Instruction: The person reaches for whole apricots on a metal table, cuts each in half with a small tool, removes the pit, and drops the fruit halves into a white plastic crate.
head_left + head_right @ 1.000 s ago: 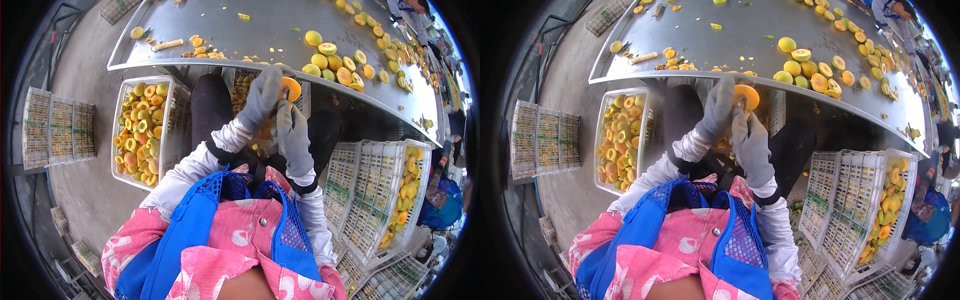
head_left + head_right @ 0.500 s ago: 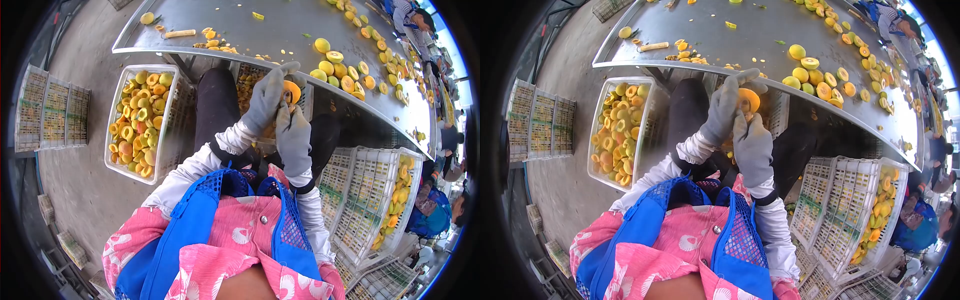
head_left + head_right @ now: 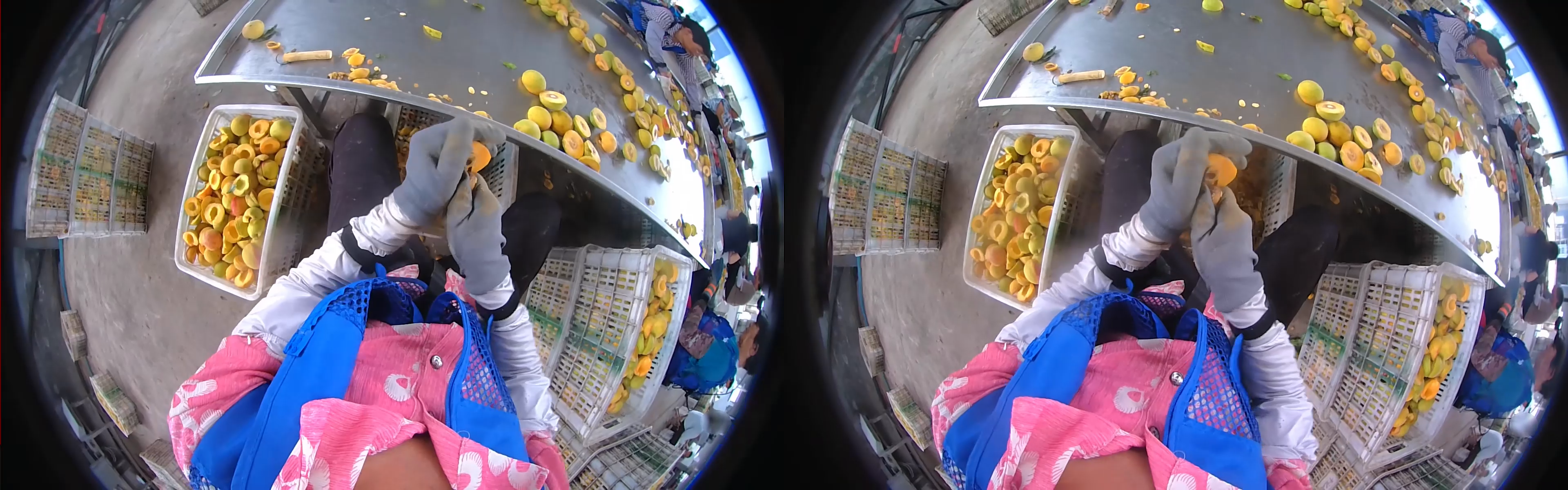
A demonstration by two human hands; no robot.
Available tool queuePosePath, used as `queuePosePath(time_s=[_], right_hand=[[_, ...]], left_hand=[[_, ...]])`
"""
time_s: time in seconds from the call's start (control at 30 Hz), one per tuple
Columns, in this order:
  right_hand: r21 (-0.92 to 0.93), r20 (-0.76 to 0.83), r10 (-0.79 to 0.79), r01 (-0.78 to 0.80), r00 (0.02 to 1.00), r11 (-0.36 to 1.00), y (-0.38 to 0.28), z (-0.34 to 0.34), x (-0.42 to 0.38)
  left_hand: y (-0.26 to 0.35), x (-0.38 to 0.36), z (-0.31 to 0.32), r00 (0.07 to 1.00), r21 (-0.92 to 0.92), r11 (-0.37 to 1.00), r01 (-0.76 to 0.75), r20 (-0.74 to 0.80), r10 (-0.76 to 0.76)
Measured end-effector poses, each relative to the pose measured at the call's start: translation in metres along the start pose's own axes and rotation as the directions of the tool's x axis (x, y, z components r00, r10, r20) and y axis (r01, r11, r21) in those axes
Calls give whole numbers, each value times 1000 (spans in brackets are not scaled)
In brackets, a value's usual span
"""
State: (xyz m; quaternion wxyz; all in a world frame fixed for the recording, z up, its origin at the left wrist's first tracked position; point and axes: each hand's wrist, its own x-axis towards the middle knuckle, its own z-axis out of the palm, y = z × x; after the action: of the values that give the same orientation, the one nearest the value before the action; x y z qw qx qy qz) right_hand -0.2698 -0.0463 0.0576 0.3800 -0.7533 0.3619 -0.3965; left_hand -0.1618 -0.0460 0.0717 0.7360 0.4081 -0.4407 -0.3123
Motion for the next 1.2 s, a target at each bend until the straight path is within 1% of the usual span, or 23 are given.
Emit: queuePosePath(time_s=[0.07,0.13,0.17,0.23,0.27,0.33,0.37,0.4,0.43,0.47,0.5,0.57,0.63,0.73,0.8,0.83,0.93,1.0,1.07,1.1,1.13,1.17,1.2], right_hand=[[13,18,-17,16,1000,1000,4,-3,-4],[87,205,277,-300,939,950,0,-9,0],[86,205,277,-299,939,950,-7,-12,2],[234,407,600,-713,689,661,-24,-19,8],[236,411,596,-712,690,661,-22,-16,4],[241,298,329,-404,896,882,-18,-9,-6],[239,306,331,-409,893,881,-19,-12,-5],[350,531,472,-690,704,634,-20,-21,0],[349,740,495,-889,455,296,-23,-27,3],[342,743,496,-892,449,294,-23,-29,2],[325,800,451,-917,396,229,-23,-31,2],[266,888,370,-961,272,68,-21,-31,5],[302,917,277,-953,286,-18,-13,-30,4],[340,940,52,-926,336,-163,13,-18,-1],[412,868,-173,-868,466,-276,23,-13,-2],[471,855,-106,-845,508,-255,20,-14,-2],[525,850,157,-830,502,-190,63,-11,-1],[504,828,378,-844,413,-182,84,-11,-9],[399,916,212,-833,341,-383,147,-12,-32],[416,888,330,-866,320,-279,133,-12,-37],[435,835,442,-886,329,-162,117,-16,-38],[413,823,496,-891,277,-190,119,-14,-44],[401,800,555,-891,228,-212,121,-13,-46]], left_hand=[[-1,3,-9,992,40,996,79,98,-83],[-4,9,-15,956,95,979,180,217,-197],[-4,9,-14,956,94,979,179,217,-196],[0,8,-13,984,1,993,119,133,-118],[1,5,-10,985,6,993,117,130,-117],[0,-5,-3,976,67,975,211,31,-214],[1,-4,-9,938,89,937,337,51,-342],[0,-1,-17,938,85,936,341,39,-345],[-2,3,-24,850,-14,866,499,200,-487],[-4,5,-29,724,-81,756,649,373,-581],[-17,3,-28,688,-39,732,680,378,-619],[-17,0,-25,701,-21,747,664,365,-613],[-14,1,-20,715,2,765,644,354,-603],[-13,-2,-11,773,-207,747,632,231,-591],[-22,-5,-11,692,-572,633,521,-150,-706],[-41,-14,-21,774,-460,788,408,-284,-566],[-38,-31,-82,730,-226,791,568,-306,-611],[-32,-57,-135,732,-164,830,533,-403,-550],[-13,-91,-185,533,-223,833,506,-678,-505],[-9,-118,-224,474,-207,829,519,-738,-480],[-14,-144,-263,323,-105,812,574,-882,-343],[-50,-203,-338,617,634,484,604,-755,219],[-39,-225,-383,313,330,448,831,-943,113]])
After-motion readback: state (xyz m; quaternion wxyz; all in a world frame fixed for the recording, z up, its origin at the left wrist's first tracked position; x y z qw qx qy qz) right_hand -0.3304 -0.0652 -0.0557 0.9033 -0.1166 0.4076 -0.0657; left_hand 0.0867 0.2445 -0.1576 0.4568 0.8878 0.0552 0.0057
